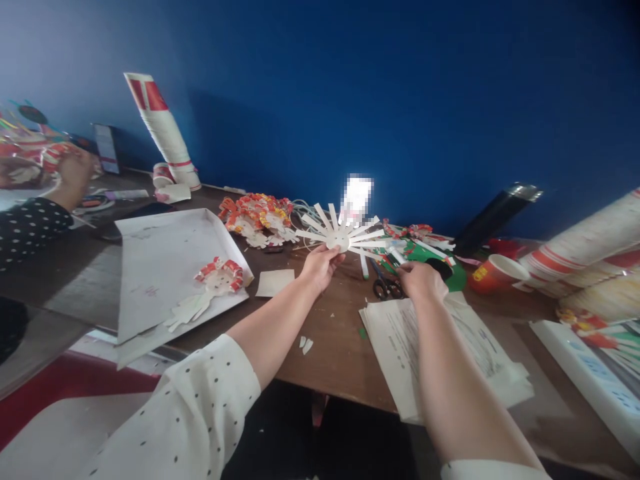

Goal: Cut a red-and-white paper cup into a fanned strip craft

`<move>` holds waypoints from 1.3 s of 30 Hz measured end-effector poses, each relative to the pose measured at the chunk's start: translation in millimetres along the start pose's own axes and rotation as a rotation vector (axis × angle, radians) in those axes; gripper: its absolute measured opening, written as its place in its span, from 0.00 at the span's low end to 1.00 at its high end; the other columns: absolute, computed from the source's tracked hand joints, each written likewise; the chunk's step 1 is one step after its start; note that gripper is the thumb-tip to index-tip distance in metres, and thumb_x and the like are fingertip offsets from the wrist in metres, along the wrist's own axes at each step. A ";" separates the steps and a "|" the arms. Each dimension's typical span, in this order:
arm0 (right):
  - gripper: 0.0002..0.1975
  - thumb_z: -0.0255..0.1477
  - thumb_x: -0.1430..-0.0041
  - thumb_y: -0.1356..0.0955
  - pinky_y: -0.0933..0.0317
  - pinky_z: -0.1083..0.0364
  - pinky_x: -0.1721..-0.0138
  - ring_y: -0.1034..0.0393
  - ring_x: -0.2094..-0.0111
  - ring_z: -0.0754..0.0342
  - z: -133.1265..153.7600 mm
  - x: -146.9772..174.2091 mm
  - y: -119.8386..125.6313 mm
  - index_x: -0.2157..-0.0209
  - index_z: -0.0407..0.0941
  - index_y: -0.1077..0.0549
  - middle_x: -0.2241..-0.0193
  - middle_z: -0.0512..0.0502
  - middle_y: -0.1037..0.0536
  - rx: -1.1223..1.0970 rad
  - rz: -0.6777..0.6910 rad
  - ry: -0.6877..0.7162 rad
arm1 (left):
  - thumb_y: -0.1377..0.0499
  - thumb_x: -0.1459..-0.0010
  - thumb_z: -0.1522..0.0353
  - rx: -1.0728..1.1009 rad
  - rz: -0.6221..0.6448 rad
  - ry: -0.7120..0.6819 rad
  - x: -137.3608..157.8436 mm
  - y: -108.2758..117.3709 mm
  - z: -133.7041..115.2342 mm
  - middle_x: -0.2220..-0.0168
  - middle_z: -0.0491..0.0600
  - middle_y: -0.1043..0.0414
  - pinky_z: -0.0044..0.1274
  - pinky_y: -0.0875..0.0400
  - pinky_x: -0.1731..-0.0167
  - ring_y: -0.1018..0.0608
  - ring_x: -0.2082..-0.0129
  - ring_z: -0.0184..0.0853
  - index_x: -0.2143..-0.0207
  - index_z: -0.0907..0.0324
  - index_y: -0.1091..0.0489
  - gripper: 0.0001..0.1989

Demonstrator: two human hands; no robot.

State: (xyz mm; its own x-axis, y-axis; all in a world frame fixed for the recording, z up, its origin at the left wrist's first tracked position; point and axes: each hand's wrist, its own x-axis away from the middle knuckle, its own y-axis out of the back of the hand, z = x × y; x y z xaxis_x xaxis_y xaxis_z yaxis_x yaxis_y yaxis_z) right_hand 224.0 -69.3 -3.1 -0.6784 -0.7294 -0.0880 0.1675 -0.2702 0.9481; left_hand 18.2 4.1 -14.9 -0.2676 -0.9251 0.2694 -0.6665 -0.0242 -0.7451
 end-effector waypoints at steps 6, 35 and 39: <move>0.14 0.34 0.46 0.33 0.34 0.44 0.61 0.25 0.60 0.40 1.8 -1.4 -5.6 0.59 0.47 0.20 0.60 0.33 0.21 0.040 0.052 -0.010 | 0.40 0.48 0.81 0.002 0.040 0.006 0.0 1.0 1.4 0.68 0.50 0.25 0.20 0.26 0.63 0.25 0.72 0.25 0.72 0.65 0.27 0.05; 0.12 0.37 0.39 0.34 0.32 0.56 0.77 0.28 0.80 0.57 72.3 74.6 -10.1 0.62 0.47 0.41 0.73 0.51 0.25 -1.127 -0.340 0.654 | 0.34 0.50 0.72 -0.191 0.104 -0.024 -1.6 3.5 4.0 0.76 0.46 0.31 0.23 0.34 0.66 0.31 0.77 0.25 0.74 0.62 0.29 0.05; 0.12 0.38 0.39 0.33 0.31 0.57 0.75 0.27 0.78 0.58 70.5 75.2 -10.9 0.61 0.46 0.39 0.72 0.50 0.25 -1.057 -0.350 0.659 | 0.37 0.48 0.76 -0.138 0.139 -0.012 -0.8 2.1 5.4 0.74 0.48 0.29 0.26 0.31 0.56 0.27 0.73 0.26 0.73 0.65 0.27 0.03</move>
State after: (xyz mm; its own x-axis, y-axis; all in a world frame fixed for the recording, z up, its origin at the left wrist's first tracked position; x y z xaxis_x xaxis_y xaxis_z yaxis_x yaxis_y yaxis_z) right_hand 120.7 -76.9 1.5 -0.3729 -0.6079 -0.7010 0.7396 -0.6509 0.1711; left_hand 20.8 2.7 -19.9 -0.3559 -0.9204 0.1619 -0.7131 0.1555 -0.6836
